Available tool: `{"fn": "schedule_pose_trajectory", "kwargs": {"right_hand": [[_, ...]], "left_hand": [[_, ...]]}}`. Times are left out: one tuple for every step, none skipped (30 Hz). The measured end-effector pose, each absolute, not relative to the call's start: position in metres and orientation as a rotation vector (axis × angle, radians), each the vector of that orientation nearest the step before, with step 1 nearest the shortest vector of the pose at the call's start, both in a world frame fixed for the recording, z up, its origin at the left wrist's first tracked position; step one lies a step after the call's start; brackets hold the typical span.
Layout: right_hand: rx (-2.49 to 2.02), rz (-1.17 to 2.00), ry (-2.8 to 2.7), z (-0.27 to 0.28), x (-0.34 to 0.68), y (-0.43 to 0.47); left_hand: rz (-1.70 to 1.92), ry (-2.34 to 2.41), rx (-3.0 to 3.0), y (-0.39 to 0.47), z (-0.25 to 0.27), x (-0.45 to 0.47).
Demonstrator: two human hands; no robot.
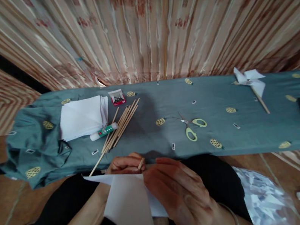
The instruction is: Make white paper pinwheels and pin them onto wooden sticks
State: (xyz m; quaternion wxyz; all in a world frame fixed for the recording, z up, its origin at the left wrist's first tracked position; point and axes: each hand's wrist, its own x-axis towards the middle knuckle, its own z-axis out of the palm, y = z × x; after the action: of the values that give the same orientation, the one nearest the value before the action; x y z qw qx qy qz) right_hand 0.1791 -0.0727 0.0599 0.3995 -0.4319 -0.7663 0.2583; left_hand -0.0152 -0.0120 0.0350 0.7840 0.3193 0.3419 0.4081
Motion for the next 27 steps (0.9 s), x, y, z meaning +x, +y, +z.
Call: {"fn": "schedule_pose_trajectory", "kwargs": {"right_hand": [[-1.078, 0.66, -1.961, 0.0606, 0.1798, -0.0723], [-1.068, 0.661, -1.976, 0.0615, 0.1804, -0.072], [-1.068, 0.655, -1.988, 0.0626, 0.1808, -0.0719], [-1.073, 0.647, -2.002, 0.0634, 0.1809, -0.0718], [-1.081, 0.631, -2.011, 0.0639, 0.1806, -0.0719], [-1.089, 0.61, -2.017, 0.064, 0.18, -0.0721], [-1.096, 0.59, -2.022, 0.0637, 0.1792, -0.0725], [-1.106, 0.569, -2.022, 0.0631, 0.1783, -0.0731], [-1.115, 0.544, -2.016, 0.0623, 0.1776, -0.0737], [-1.121, 0.516, -2.006, 0.0615, 0.177, -0.0744], [-1.125, 0.489, -1.996, 0.0608, 0.1768, -0.0751], [-1.121, 0.467, -1.992, 0.0601, 0.1769, -0.0756], [-1.108, 0.448, -1.995, 0.0597, 0.1774, -0.0759], [-1.09, 0.434, -2.006, 0.0595, 0.1783, -0.0759], [-1.073, 0.425, -2.024, 0.0594, 0.1794, -0.0758], [-1.06, 0.42, -2.043, 0.0596, 0.1807, -0.0755], [-1.052, 0.416, -2.061, 0.0598, 0.182, -0.0753], [-1.047, 0.414, -2.076, 0.06, 0.1833, -0.075], [-1.047, 0.412, -2.085, 0.0602, 0.1844, -0.0749], [-1.051, 0.41, -2.087, 0.0604, 0.1852, -0.0749], [-1.055, 0.413, -2.088, 0.0605, 0.1859, -0.075], [-1.057, 0.419, -2.089, 0.0604, 0.1862, -0.0751], [-1.065, 0.432, -2.087, 0.0603, 0.1863, -0.0751], [-1.072, 0.446, -2.081, 0.0601, 0.1861, -0.075], [-1.076, 0.458, -2.072, 0.06, 0.1856, -0.0747], [-1.079, 0.47, -2.064, 0.0599, 0.1847, -0.0741], [-1.084, 0.477, -2.052, 0.0601, 0.1833, -0.0732]], "left_hand": [[0.885, 0.729, 0.703, -0.0125, 0.0348, -0.0151], [0.891, 0.718, 0.719, -0.0129, 0.0343, -0.0152], [0.897, 0.706, 0.735, -0.0132, 0.0337, -0.0155], [0.901, 0.694, 0.75, -0.0134, 0.0331, -0.0159], [0.902, 0.684, 0.763, -0.0135, 0.0327, -0.0164], [0.9, 0.674, 0.774, -0.0135, 0.0324, -0.017], [0.898, 0.667, 0.783, -0.0133, 0.0323, -0.0176], [0.899, 0.661, 0.788, -0.0131, 0.0323, -0.0181], [0.898, 0.651, 0.796, -0.0129, 0.0325, -0.0185], [0.9, 0.637, 0.804, -0.0126, 0.0327, -0.0189], [0.908, 0.62, 0.814, -0.0124, 0.0327, -0.0191], [0.914, 0.607, 0.822, -0.0122, 0.0325, -0.0192], [0.918, 0.6, 0.829, -0.0121, 0.032, -0.0192], [0.92, 0.6, 0.831, -0.0121, 0.0313, -0.0192], [0.918, 0.603, 0.828, -0.0122, 0.0305, -0.0192], [0.916, 0.606, 0.821, -0.0124, 0.0296, -0.0193], [0.915, 0.605, 0.814, -0.0127, 0.0289, -0.0195], [0.914, 0.602, 0.81, -0.013, 0.0283, -0.0197], [0.917, 0.598, 0.81, -0.0133, 0.0281, -0.0199], [0.916, 0.597, 0.814, -0.0136, 0.028, -0.0202], [0.917, 0.599, 0.82, -0.0138, 0.0282, -0.0205], [0.916, 0.605, 0.823, -0.0138, 0.0286, -0.0208], [0.913, 0.61, 0.823, -0.0138, 0.0291, -0.0211], [0.911, 0.616, 0.822, -0.0136, 0.0295, -0.0212], [0.907, 0.624, 0.819, -0.0133, 0.0298, -0.0214], [0.903, 0.631, 0.819, -0.013, 0.03, -0.0216], [0.9, 0.641, 0.824, -0.0127, 0.03, -0.0218]]}}
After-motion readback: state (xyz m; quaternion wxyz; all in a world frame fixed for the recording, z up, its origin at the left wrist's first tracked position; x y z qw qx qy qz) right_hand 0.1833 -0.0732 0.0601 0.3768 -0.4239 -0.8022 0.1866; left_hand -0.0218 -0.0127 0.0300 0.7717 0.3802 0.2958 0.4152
